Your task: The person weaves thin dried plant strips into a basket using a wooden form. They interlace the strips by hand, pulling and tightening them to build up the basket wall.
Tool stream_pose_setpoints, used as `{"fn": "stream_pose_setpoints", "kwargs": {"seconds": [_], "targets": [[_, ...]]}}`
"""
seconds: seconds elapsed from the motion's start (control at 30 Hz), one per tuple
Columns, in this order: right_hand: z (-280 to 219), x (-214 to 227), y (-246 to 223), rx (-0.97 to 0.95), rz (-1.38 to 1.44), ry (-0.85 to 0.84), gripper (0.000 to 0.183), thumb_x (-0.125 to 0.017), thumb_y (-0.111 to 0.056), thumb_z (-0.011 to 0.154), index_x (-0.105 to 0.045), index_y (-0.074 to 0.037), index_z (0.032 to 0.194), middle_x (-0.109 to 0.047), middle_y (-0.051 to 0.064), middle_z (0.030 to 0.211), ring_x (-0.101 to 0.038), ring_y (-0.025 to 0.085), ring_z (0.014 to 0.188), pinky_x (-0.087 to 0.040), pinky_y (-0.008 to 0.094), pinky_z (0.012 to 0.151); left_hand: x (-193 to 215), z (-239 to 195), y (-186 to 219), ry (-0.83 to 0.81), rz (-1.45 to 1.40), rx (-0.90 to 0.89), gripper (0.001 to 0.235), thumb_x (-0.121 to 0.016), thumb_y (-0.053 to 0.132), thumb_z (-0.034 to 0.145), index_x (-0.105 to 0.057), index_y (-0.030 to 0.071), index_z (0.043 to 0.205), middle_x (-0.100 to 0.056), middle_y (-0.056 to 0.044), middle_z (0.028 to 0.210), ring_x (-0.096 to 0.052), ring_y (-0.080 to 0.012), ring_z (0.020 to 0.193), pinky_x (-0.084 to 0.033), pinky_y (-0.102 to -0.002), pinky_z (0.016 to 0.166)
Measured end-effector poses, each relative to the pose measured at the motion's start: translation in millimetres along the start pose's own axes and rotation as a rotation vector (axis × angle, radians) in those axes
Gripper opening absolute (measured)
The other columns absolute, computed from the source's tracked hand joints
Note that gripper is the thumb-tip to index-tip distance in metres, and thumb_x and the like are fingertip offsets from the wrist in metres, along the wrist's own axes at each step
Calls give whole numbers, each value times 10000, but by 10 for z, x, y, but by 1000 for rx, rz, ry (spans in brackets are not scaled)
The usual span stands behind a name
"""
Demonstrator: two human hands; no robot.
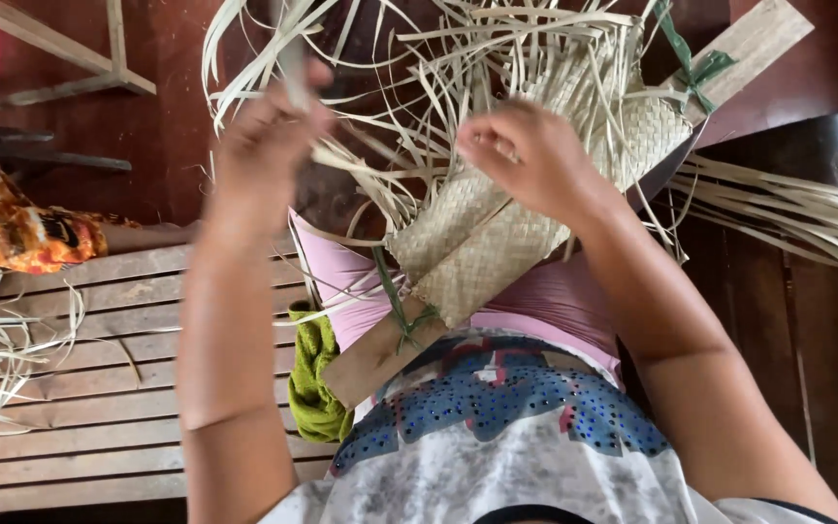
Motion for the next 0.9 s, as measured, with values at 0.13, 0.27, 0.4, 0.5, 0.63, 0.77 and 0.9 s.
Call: {"fn": "stream_pose_setpoints", "kwargs": {"seconds": [0.13, 0.27, 0.4, 0.5, 0.63, 0.77, 0.9], "targets": [[241, -129, 0, 24, -212, 51, 440, -633, -397, 1018, -628, -12, 1231, -667, 156, 1127, -610, 262, 1012, -524, 422, 882, 670, 321, -68, 378, 1, -231, 121, -629, 142, 1016, -712, 223, 979, -731, 65, 914, -426, 0, 552, -280, -196, 454], [357, -242, 80, -100, -300, -119, 623, -636, -570, 953, -608, -62, 1313, -634, 155, 1229, -511, 311, 1151, -394, 479, 997, 406, -60, 76, 708, 583, -1153, 399, -700, 134, 1047, -443, 92, 1349, -496, -111, 1278, -472, -261, 1059, -375, -387, 900], [336, -65, -84, -155, -48, -75, 397, -595, -321, 1001, -587, -69, 1306, -658, 98, 1271, -501, 303, 1229, -333, 535, 1059, -438, -345, -129, 132, 689, -1099, 104, -694, 129, 968, -754, 147, 885, -753, 31, 809, -711, -164, 739, -509, -430, 784], [-61, 100, -232, -20, 9, 63, 61, -542, -83, 1044, -579, -42, 1069, -660, 83, 995, -629, 251, 955, -505, 417, 913, -573, -89, -775, -46, 1007, -545, 544, -629, 662, 888, -756, 175, 1095, -714, -102, 1100, -548, -369, 1110, -389, -529, 862], [-554, -277, -216, 99, -23, 188, 80, -681, -58, 904, -703, -78, 978, -684, 99, 838, -662, 295, 801, -523, 413, 765, -674, -7, -908, 25, 843, -600, 552, -811, 588, 787, -739, 125, 1079, -568, -64, 1092, -508, -304, 1092, -408, -429, 855], [-779, -553, -51, 114, -174, 112, 79, -676, -217, 926, -727, -156, 925, -696, 28, 888, -650, 253, 922, -459, 390, 797, -700, 59, -872, -421, 838, -253, 887, -771, 694, 749, -626, -31, 1237, -394, -255, 1449, -298, -447, 1375, -316, -491, 1026], [-793, -551, -5, 195, -168, 198, 88, -688, -217, 937, -703, -163, 870, -686, 7, 906, -639, 259, 918, -431, 374, 757, -693, 76, -1000, -419, 553, -162, 713, -721, 546, 874, -645, -112, 1137, -437, -377, 1381, -342, -567, 1372, -291, -643, 1061]]}}
Point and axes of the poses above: each hand's wrist, its own z-axis towards the middle knuckle, its own x-axis out of the back of the hand, y = z × x, the point moved 4 cm from there along z, towards the middle knuckle
